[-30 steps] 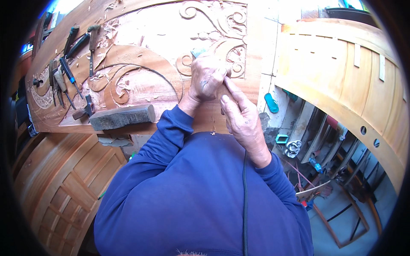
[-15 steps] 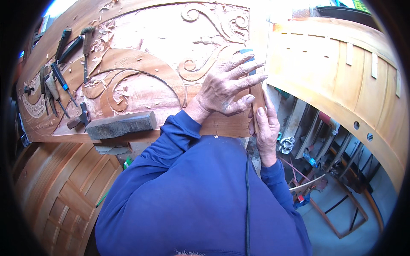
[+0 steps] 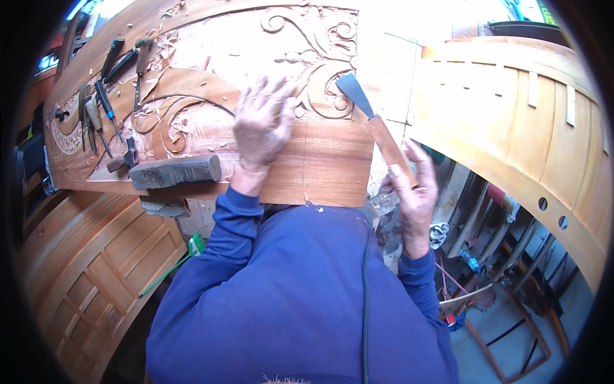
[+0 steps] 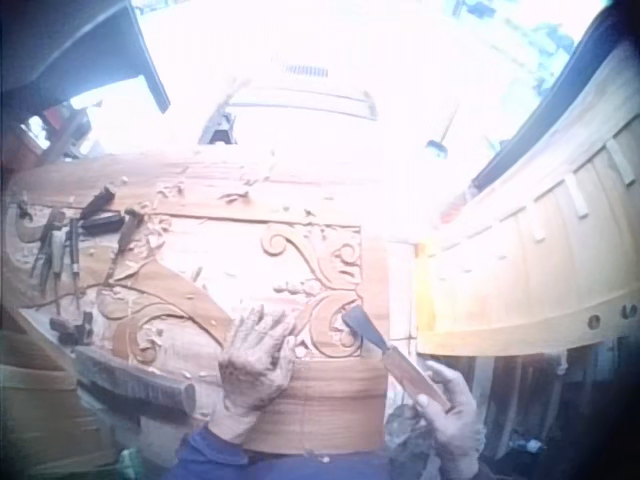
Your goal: The person carves decorative floral patterns into a large wooden panel using a chisel, periodically wiping away wood shavings by hand.
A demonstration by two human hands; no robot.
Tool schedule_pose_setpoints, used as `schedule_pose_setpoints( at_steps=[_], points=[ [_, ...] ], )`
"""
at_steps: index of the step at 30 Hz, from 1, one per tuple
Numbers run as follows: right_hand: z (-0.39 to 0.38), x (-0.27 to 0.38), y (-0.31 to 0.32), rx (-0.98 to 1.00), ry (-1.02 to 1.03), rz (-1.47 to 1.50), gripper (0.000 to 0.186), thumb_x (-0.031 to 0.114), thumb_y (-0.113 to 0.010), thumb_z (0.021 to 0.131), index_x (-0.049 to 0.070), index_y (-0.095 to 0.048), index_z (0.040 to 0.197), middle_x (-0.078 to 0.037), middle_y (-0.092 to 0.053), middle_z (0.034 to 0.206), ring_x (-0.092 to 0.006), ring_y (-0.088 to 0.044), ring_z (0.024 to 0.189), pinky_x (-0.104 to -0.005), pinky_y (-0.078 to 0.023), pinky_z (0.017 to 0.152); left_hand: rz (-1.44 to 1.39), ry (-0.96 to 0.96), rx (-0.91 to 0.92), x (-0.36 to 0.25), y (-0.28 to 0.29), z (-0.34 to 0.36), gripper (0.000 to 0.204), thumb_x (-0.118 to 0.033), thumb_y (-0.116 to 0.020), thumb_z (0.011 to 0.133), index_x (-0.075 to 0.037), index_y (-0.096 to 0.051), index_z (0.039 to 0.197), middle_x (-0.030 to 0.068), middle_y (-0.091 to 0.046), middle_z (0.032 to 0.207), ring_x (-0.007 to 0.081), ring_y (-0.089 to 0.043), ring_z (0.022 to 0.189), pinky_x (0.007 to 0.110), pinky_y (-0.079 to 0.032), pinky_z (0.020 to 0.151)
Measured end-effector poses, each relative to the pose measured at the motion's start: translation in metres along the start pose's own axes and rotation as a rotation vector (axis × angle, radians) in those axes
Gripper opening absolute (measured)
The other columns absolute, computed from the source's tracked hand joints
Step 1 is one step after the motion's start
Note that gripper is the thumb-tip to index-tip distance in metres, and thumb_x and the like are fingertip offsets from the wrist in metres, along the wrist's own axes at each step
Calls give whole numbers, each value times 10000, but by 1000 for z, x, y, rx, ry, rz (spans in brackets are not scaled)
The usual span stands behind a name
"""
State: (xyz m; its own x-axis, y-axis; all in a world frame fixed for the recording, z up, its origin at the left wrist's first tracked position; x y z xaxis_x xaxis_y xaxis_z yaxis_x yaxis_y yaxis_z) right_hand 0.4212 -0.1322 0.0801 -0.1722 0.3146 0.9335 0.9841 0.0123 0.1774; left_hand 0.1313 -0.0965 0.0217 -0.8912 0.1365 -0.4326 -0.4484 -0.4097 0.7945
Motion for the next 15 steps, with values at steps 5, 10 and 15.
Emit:
schedule_pose_setpoints(
  at_steps=[5, 10, 15],
  points=[
    [61, 34, 14, -94, 281, 117, 569, 27, -690, 961, 5, -432, 1468, -120, -632, 1184, -178, -642, 970, -309, -528, 832, -212, 318, -163, 14, 7, -1, 222, -147, -635, 977, -70, -754, 1148, 139, -770, 1040, 283, -734, 985, 402, -571, 882],
    [157, 24, -40, 90, 452, 497, 504, 306, -614, 1053, 13, -462, 1433, -185, -658, 1258, -277, -616, 1229, -454, -460, 1105, -469, 282, -474, 49, -27, 68, 268, -166, -588, 999, -58, -756, 1178, 151, -765, 1100, 268, -742, 992, 380, -578, 871],
    [233, 79, -131, 477, 507, 514, 462, 385, -516, 1090, 10, -492, 1359, -211, -683, 1156, -347, -700, 1053, -513, -556, 970, -1206, 403, -281, 79, -50, 138, 627, -498, -389, 1108, -10, -515, 1481, 157, -656, 1335, 241, -643, 1161, 373, -485, 1015]
  ],
)
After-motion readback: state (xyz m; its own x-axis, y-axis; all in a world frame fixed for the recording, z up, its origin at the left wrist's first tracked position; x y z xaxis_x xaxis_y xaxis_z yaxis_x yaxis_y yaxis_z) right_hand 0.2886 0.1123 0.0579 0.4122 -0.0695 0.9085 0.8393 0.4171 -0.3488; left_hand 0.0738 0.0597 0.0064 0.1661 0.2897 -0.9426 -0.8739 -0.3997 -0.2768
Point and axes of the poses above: each hand's wrist, its own z-axis towards the middle knuckle, its own y-axis out of the back of the hand, x = y × z, the point moved 2 cm from there along z, towards the middle knuckle
